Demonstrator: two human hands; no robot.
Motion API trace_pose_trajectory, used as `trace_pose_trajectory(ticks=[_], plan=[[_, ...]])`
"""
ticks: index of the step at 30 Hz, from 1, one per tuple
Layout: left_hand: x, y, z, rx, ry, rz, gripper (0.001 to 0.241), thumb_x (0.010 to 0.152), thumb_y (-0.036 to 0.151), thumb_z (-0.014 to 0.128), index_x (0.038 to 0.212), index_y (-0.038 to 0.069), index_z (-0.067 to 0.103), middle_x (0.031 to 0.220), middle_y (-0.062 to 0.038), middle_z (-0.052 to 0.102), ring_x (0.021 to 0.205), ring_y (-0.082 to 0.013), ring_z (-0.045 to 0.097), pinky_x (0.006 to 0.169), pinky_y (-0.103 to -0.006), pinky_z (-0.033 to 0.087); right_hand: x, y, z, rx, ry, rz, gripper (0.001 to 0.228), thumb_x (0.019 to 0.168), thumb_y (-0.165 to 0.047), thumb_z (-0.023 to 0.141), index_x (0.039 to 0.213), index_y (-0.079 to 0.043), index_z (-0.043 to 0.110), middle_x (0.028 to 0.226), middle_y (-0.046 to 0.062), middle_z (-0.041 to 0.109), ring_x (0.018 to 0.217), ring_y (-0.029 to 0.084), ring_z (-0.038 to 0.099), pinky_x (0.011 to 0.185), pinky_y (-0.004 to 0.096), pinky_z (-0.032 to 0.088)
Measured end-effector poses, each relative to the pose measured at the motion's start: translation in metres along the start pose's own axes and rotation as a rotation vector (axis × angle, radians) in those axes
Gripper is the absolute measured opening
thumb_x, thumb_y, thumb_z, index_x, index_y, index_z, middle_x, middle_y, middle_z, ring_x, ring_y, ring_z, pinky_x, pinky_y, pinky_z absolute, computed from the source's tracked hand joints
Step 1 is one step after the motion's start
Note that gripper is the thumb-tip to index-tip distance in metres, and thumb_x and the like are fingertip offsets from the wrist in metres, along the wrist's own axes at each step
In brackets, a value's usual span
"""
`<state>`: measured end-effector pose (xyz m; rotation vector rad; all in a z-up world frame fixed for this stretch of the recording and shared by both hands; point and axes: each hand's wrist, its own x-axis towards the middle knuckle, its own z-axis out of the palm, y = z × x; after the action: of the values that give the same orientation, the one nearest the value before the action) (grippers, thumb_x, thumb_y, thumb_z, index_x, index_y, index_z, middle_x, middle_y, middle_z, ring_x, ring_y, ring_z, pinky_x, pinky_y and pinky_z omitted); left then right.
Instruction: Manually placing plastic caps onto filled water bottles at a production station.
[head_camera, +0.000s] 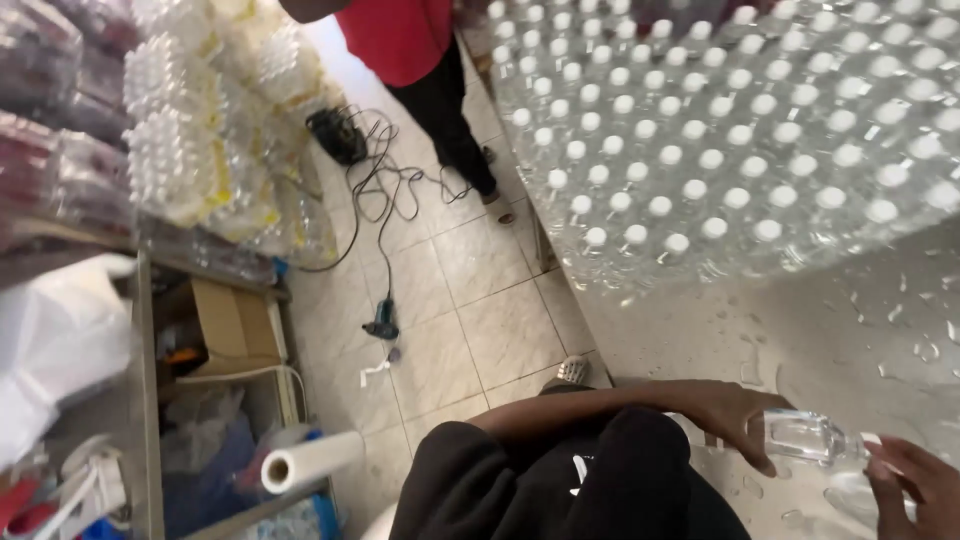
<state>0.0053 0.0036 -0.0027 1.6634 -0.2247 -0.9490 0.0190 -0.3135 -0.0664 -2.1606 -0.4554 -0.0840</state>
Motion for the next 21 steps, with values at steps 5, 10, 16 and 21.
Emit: trace_pose_trajectory(ticks=[5, 10, 16, 21], plan=[[0.022, -0.036, 0.0, 0.032, -0.053, 0.1, 0.12, 0.064, 0.054, 0.086, 0.166, 0.014, 0.038, 0.081, -0.002, 0.087, 0.076, -0.016, 0.078, 0.077, -0.0318, 0.057, 0.02, 0.002, -0.016, -0.108, -0.343, 0.192, 0.05, 0.109, -0.02, 0.066, 0.156, -0.003, 0.072, 0.132, 0.037, 0.063, 0.124, 0.047, 0.067, 0.112, 0.053, 0.055], [-0.012, -0.008, -0.003, 0.003, -0.13, 0.031, 0.133, 0.06, 0.053, 0.087, 0.173, 0.019, 0.025, 0.09, -0.005, 0.082, 0.078, -0.0159, 0.076, 0.067, -0.0308, 0.068, 0.025, -0.04, -0.018, -0.288, -0.445, 0.487, 0.066, 0.125, -0.052, 0.044, 0.132, 0.001, 0.083, 0.103, 0.033, 0.087, 0.113, 0.042, 0.078, 0.094, 0.05, 0.052], [-0.005, -0.012, -0.011, -0.054, -0.145, 0.104, 0.123, 0.061, 0.054, 0.091, 0.167, 0.022, 0.038, 0.101, -0.007, 0.085, 0.091, -0.0194, 0.081, 0.068, -0.0333, 0.074, 0.057, 0.207, -0.035, -0.002, -0.458, 0.375, 0.043, 0.105, -0.006, 0.067, 0.146, 0.003, 0.071, 0.106, 0.033, 0.077, 0.091, 0.04, 0.067, 0.084, 0.046, 0.049], [-0.001, -0.013, -0.026, -0.207, -0.261, 0.238, 0.112, 0.064, 0.054, 0.097, 0.158, 0.015, 0.05, 0.11, -0.013, 0.086, 0.089, -0.0255, 0.086, 0.073, -0.0367, 0.077, 0.092, 0.222, -0.065, 0.024, -1.171, -0.001, 0.108, 0.054, -0.046, 0.115, 0.148, -0.017, 0.071, 0.141, 0.01, 0.086, 0.131, 0.025, 0.09, 0.108, 0.043, 0.077]])
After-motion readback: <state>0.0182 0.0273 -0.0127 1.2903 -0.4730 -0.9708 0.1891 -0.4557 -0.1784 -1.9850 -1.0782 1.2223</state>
